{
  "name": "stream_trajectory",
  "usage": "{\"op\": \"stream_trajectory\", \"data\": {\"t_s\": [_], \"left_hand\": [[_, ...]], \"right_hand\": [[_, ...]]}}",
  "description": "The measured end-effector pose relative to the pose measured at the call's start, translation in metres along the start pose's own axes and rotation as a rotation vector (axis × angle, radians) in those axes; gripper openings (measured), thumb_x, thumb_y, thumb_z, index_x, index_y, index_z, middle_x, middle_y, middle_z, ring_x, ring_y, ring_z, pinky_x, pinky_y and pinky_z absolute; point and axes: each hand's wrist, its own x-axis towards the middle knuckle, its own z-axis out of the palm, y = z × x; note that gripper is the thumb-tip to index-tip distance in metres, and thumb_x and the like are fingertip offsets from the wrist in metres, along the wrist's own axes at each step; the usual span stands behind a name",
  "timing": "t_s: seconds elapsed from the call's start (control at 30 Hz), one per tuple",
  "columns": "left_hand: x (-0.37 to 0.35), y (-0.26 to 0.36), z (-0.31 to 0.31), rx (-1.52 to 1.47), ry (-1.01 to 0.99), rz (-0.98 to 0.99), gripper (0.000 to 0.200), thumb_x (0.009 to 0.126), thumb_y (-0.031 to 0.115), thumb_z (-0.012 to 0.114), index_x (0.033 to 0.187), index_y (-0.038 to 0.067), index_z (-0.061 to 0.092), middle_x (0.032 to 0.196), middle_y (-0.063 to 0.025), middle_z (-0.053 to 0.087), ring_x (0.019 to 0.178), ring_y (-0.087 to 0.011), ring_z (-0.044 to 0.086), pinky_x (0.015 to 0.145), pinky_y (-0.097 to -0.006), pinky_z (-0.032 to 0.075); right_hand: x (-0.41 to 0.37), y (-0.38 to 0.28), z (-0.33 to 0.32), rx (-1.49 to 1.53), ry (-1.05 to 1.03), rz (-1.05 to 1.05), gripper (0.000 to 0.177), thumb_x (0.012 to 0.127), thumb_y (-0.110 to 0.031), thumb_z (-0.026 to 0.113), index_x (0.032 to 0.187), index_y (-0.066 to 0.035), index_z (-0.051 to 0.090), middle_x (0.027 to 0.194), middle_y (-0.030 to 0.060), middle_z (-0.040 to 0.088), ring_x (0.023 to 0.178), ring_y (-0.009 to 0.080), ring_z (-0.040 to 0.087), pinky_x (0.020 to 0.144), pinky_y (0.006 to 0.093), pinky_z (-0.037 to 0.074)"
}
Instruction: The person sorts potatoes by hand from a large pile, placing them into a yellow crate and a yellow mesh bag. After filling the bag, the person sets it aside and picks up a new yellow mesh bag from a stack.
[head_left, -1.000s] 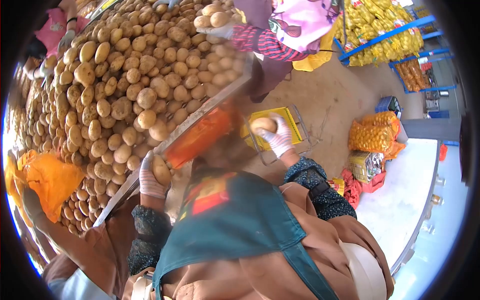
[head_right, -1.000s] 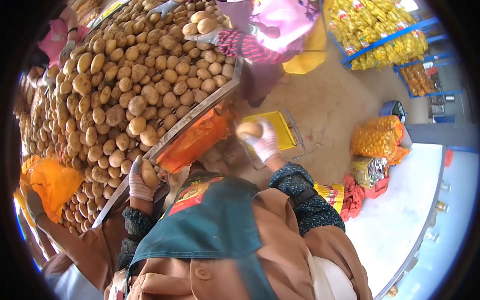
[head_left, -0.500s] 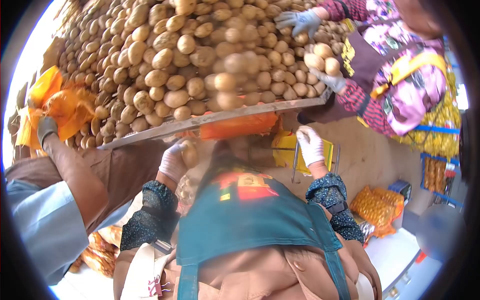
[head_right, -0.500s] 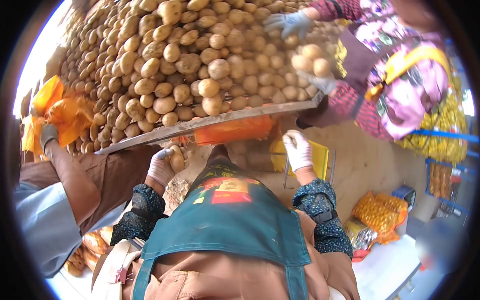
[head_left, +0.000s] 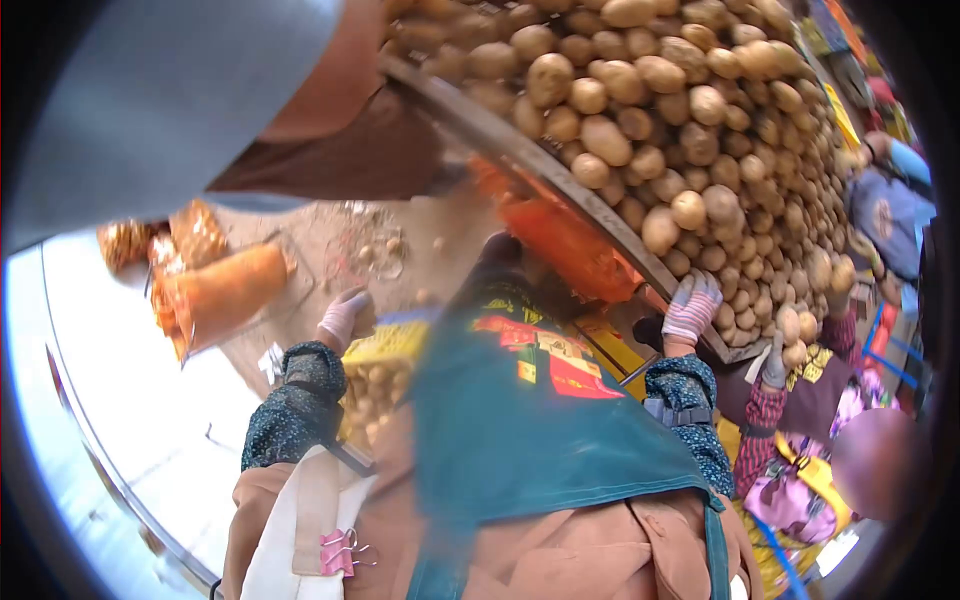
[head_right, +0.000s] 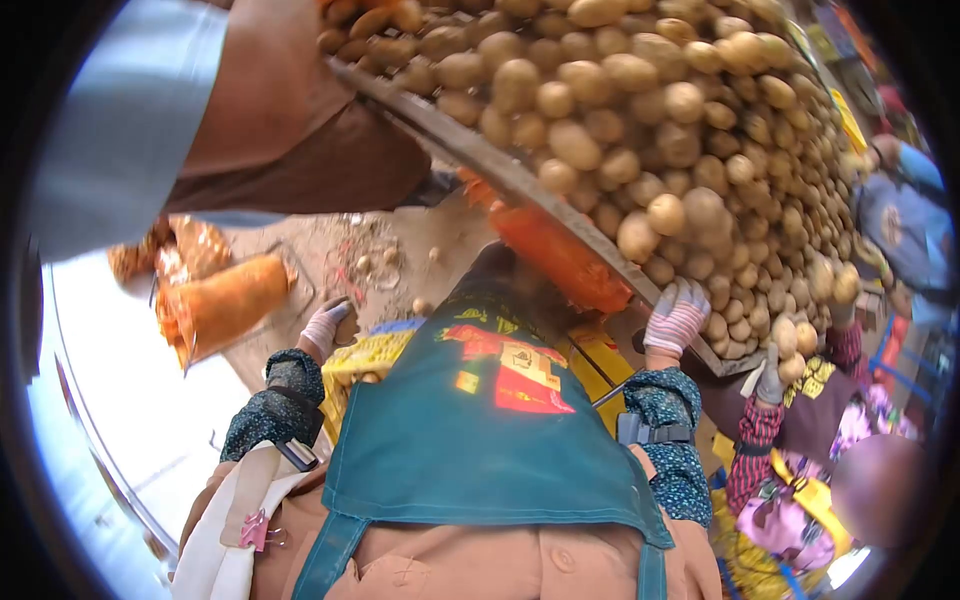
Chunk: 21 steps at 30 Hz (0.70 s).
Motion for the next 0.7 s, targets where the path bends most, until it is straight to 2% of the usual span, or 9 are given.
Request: {"op": "stream_trajectory", "data": {"t_s": [0.03,0.13,0.3,0.37,0.4,0.47,0.5,0.63,0.7], "left_hand": [[-0.004,-0.033,-0.022,-0.013,0.047,-0.007,0.047,0.095,0.025,0.064,0.137,0.01,0.051,0.102,-0.0087,0.066,0.08,-0.0242,0.066,0.063,-0.0414,0.055],[-0.006,-0.13,-0.075,0.11,0.226,0.019,0.052,0.09,0.017,0.067,0.137,0.002,0.054,0.119,-0.0139,0.066,0.105,-0.0232,0.064,0.089,-0.0352,0.053],[-0.067,-0.195,-0.089,0.401,0.513,-0.146,0.051,0.09,0.017,0.067,0.135,-0.002,0.055,0.118,-0.0187,0.067,0.105,-0.0262,0.065,0.092,-0.0363,0.051],[-0.022,-0.264,-0.137,0.363,0.462,-0.217,0.063,0.087,0.026,0.069,0.138,-0.004,0.047,0.125,-0.0232,0.064,0.117,-0.032,0.062,0.101,-0.0379,0.047],[-0.008,-0.268,-0.139,0.681,0.536,-0.279,0.071,0.085,0.031,0.07,0.14,-0.004,0.043,0.132,-0.0241,0.06,0.125,-0.0343,0.057,0.105,-0.0385,0.045],[-0.032,-0.18,-0.07,0.822,0.577,-0.386,0.081,0.084,0.033,0.07,0.147,-0.005,0.034,0.137,-0.0255,0.056,0.128,-0.0353,0.055,0.108,-0.0372,0.043],[0.039,-0.234,-0.108,0.916,0.482,-0.166,0.078,0.085,0.032,0.07,0.146,-0.005,0.037,0.135,-0.0249,0.058,0.128,-0.0346,0.055,0.108,-0.0379,0.043],[-0.025,-0.007,0.099,0.742,0.158,0.371,0.053,0.089,0.024,0.067,0.133,-0.004,0.055,0.118,-0.0202,0.068,0.11,-0.0301,0.065,0.096,-0.0343,0.049],[-0.016,0.052,0.172,0.787,0.006,0.666,0.046,0.089,0.02,0.067,0.128,-0.004,0.058,0.111,-0.0188,0.069,0.102,-0.0288,0.067,0.092,-0.0333,0.05]], "right_hand": [[-0.002,0.004,-0.001,-0.011,-0.007,-0.015,0.029,0.093,-0.022,0.053,0.106,-0.001,0.068,0.115,0.0182,0.064,0.109,0.0384,0.055,0.098,0.0484,0.04],[-0.002,0.017,0.008,-0.007,-0.021,-0.04,0.031,0.095,-0.022,0.051,0.109,0.0,0.067,0.115,0.0201,0.063,0.109,0.0392,0.055,0.098,0.0491,0.04],[-0.002,0.014,0.009,0.034,-0.019,-0.018,0.032,0.095,-0.023,0.05,0.11,0.001,0.066,0.117,0.0217,0.061,0.112,0.04,0.053,0.099,0.0502,0.039],[-0.004,0.025,0.019,-0.056,-0.075,-0.045,0.034,0.095,-0.025,0.048,0.114,-0.002,0.064,0.12,0.0225,0.06,0.115,0.0395,0.052,0.103,0.0519,0.036],[-0.009,0.031,0.028,-0.088,-0.032,-0.041,0.034,0.094,-0.024,0.049,0.115,-0.002,0.064,0.121,0.0219,0.06,0.116,0.0393,0.052,0.104,0.0523,0.036],[-0.007,0.035,0.022,-0.088,-0.023,-0.008,0.032,0.093,-0.023,0.051,0.114,-0.003,0.064,0.121,0.0206,0.06,0.116,0.0393,0.052,0.105,0.0521,0.036],[-0.003,0.033,0.019,-0.041,-0.056,0.014,0.032,0.093,-0.023,0.052,0.114,-0.003,0.064,0.121,0.02,0.061,0.117,0.0394,0.052,0.106,0.0515,0.035],[0.009,0.041,0.015,-0.005,-0.045,0.045,0.03,0.092,-0.024,0.054,0.109,-0.002,0.066,0.114,0.02,0.064,0.112,0.0392,0.055,0.102,0.0484,0.04],[0.011,0.053,0.023,-0.071,-0.106,0.049,0.028,0.092,-0.024,0.055,0.107,-0.003,0.066,0.11,0.0191,0.065,0.109,0.0386,0.057,0.099,0.0482,0.042]]}}
